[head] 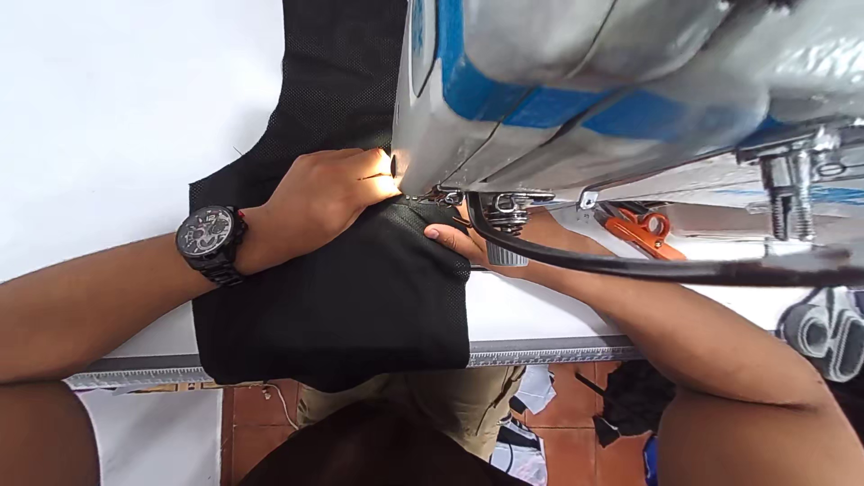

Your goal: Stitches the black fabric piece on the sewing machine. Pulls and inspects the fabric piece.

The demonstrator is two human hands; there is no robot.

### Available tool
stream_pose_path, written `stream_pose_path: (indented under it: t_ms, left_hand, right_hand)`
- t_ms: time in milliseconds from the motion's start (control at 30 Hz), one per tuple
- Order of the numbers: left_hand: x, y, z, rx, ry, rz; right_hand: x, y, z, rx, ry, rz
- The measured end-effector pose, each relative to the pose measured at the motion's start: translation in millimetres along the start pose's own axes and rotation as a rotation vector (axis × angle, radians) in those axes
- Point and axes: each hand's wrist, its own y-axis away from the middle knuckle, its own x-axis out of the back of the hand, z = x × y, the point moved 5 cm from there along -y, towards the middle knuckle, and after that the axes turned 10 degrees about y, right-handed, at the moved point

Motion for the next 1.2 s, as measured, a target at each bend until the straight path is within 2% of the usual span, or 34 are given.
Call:
stream_pose_path:
  t_ms: [133, 267, 367, 500, 667, 700, 800, 833, 867, 967, 1033, 1200]
  left_hand:
    - [0.5, -1.5, -0.1, 0.003, -0.023, -0.004]
    - [2.9, -6.1, 0.1, 0.038, -0.060, -0.024]
    - [1.5, -7.2, -3.0, 0.057, -0.074, -0.006]
    - [0.2, -6.6, -4.5, 0.068, -0.058, 0.009]
    - [5.4, -9.3, 2.6, 0.103, 0.021, -0.049]
    - [6.7, -8.9, 5.0, 0.093, 0.011, -0.041]
    - [9.4, -0.1, 6.0, 0.114, -0.072, -0.050]
    - [14.0, 5.5, 7.6, 0.139, -0.123, -0.063]
    - [20.9, 11.8, 9.5, 0.164, -0.173, -0.080]
    - [39.5, 30.5, 8.4, 0.323, -0.260, -0.205]
    - [42.4, 39.4, 8.5, 0.388, -0.253, -0.236]
    - [6.3, 44.1, 48.5, 0.221, -0.078, -0.153]
  right_hand:
    - [1.0, -2.3, 4.3, -0.008, 0.002, -0.019]
    - [-5.3, -7.9, 9.4, -0.007, -0.045, -0.158]
    - [-6.1, -9.3, 11.3, -0.007, -0.046, -0.158]
    - [6.6, -4.2, 8.9, -0.011, -0.013, -0.006]
    - [6.1, -4.2, 10.7, -0.014, -0.027, 0.055]
    - [6.1, -3.4, 10.3, -0.019, -0.020, 0.106]
    - [17.4, 9.1, -2.4, 0.025, -0.008, 0.442]
    - [19.8, 15.5, -11.3, 0.055, -0.028, 0.499]
    - [18.1, 20.8, -21.6, 0.090, -0.042, 0.501]
    - [-2.6, 34.4, -46.0, 0.181, 0.000, 0.311]
    - [-5.5, 49.5, -42.8, 0.198, 0.037, 0.281]
    - [5.5, 132.4, 0.2, 0.124, -0.036, 0.188]
